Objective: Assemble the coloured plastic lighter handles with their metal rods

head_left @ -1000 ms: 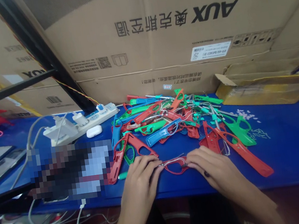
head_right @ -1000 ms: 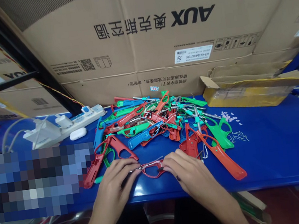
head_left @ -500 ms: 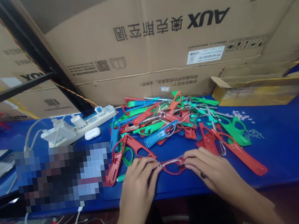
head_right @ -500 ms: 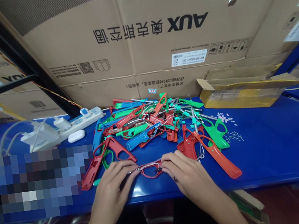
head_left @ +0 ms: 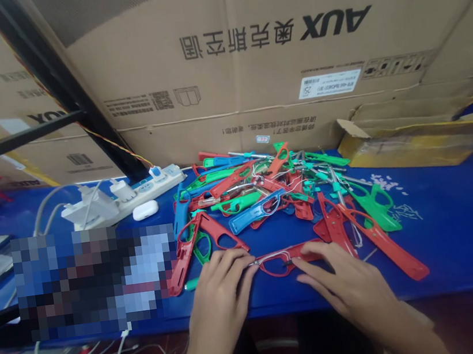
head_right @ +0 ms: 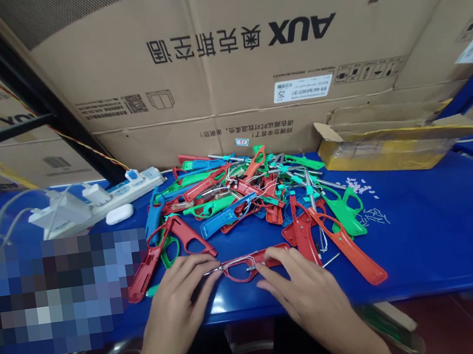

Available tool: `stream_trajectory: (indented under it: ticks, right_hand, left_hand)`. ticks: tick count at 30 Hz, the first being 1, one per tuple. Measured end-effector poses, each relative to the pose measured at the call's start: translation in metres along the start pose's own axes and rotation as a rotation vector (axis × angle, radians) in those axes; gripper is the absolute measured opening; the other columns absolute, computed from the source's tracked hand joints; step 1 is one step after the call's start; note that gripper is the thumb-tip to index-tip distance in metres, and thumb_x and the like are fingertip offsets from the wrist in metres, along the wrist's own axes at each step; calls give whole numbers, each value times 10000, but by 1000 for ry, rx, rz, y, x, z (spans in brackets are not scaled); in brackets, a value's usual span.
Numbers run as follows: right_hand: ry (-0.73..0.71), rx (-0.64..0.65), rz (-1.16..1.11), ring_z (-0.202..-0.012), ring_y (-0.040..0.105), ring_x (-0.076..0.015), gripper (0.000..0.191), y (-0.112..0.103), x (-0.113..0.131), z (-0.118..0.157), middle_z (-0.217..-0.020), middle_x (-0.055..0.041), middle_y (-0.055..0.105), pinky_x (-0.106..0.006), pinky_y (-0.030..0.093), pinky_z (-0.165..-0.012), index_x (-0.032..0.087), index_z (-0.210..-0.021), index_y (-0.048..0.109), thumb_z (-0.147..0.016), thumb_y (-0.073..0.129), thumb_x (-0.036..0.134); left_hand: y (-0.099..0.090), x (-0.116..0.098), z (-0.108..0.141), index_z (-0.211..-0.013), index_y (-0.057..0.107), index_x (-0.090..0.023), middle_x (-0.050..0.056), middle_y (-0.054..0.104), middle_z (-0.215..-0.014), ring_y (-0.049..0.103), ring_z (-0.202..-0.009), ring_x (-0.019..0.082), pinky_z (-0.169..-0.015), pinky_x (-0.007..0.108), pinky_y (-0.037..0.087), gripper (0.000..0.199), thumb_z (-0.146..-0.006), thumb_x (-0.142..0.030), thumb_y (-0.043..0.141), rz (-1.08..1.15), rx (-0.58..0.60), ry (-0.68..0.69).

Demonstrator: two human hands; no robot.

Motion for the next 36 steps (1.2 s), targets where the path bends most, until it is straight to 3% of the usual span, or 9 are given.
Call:
stream_trajectory:
  ticks: [5, 9, 13, 16, 23, 29, 36]
  right_hand:
    - [14, 1, -11, -890, 681, -211, 327, 1, 1, -7, -1067, -66, 758, -303, 544, -678, 221, -1094, 715, -1082, 416, 354]
    - [-4, -4, 34, -829, 642, -216, 315, 1, 4, -14, -1014, -65, 770, -323, 541, -689, 201, -1010, 718, -1075, 423, 290]
    - [5, 40, 35, -873, 644, -217, 302, 4, 5, -16, -1057, -81, 751, -301, 541, -630, 196, -1232, 673, -1071, 424, 251]
    - [-3, 56, 31, -898, 646, -221, 324, 7, 5, -15, -1091, -97, 738, -298, 553, -625, 190, -1312, 638, -1067, 430, 238]
    - [23, 63, -3, -917, 665, -215, 314, 10, 3, -12, -1074, -97, 711, -283, 555, -626, 192, -1259, 666, -1075, 430, 288]
    - [14, 66, 10, -884, 674, -210, 376, 12, 2, -13, -1048, -100, 696, -265, 521, -542, 197, -1229, 680, -1086, 378, 372]
    - [25, 76, 8, -848, 671, -199, 427, 11, 3, -17, -1021, -90, 687, -252, 489, -484, 210, -1185, 691, -1088, 341, 434]
  left_hand:
    - [5, -4, 0, -1175, 640, -212, 64, 708, -1143, 621, -1020, 256, -872, 406, 485, 177, -1026, -214, 544, -111, 32, 50]
    - [18, -14, -1, -1414, 512, -206, 83, 682, -1274, 603, -1052, 290, -847, 427, 472, 408, -1013, -132, 502, -295, 126, 186]
    - [24, -20, -2, -1457, 477, -238, 79, 655, -1308, 578, -1087, 305, -839, 423, 463, 555, -945, -23, 488, -338, 194, 252]
    - [23, -20, -3, -1441, 492, -225, 87, 645, -1307, 567, -1085, 309, -852, 433, 461, 540, -938, -30, 504, -326, 198, 250]
    - [21, -21, -4, -1364, 569, -243, 70, 645, -1293, 565, -1102, 298, -842, 422, 466, 453, -953, -57, 533, -307, 237, 227]
    - [21, -21, -5, -1412, 532, -230, 73, 634, -1309, 553, -1106, 293, -859, 425, 469, 497, -948, -57, 567, -291, 259, 208]
    - [22, -19, -5, -1373, 562, -228, 65, 636, -1323, 544, -1118, 292, -853, 423, 463, 404, -987, -109, 551, -254, 253, 209]
Point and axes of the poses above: each hand's wrist, its own z-axis away from the middle knuckle, its own y-axis out of the palm, x = y × z, the point moved 6 cm from there along -z, towards the middle knuckle
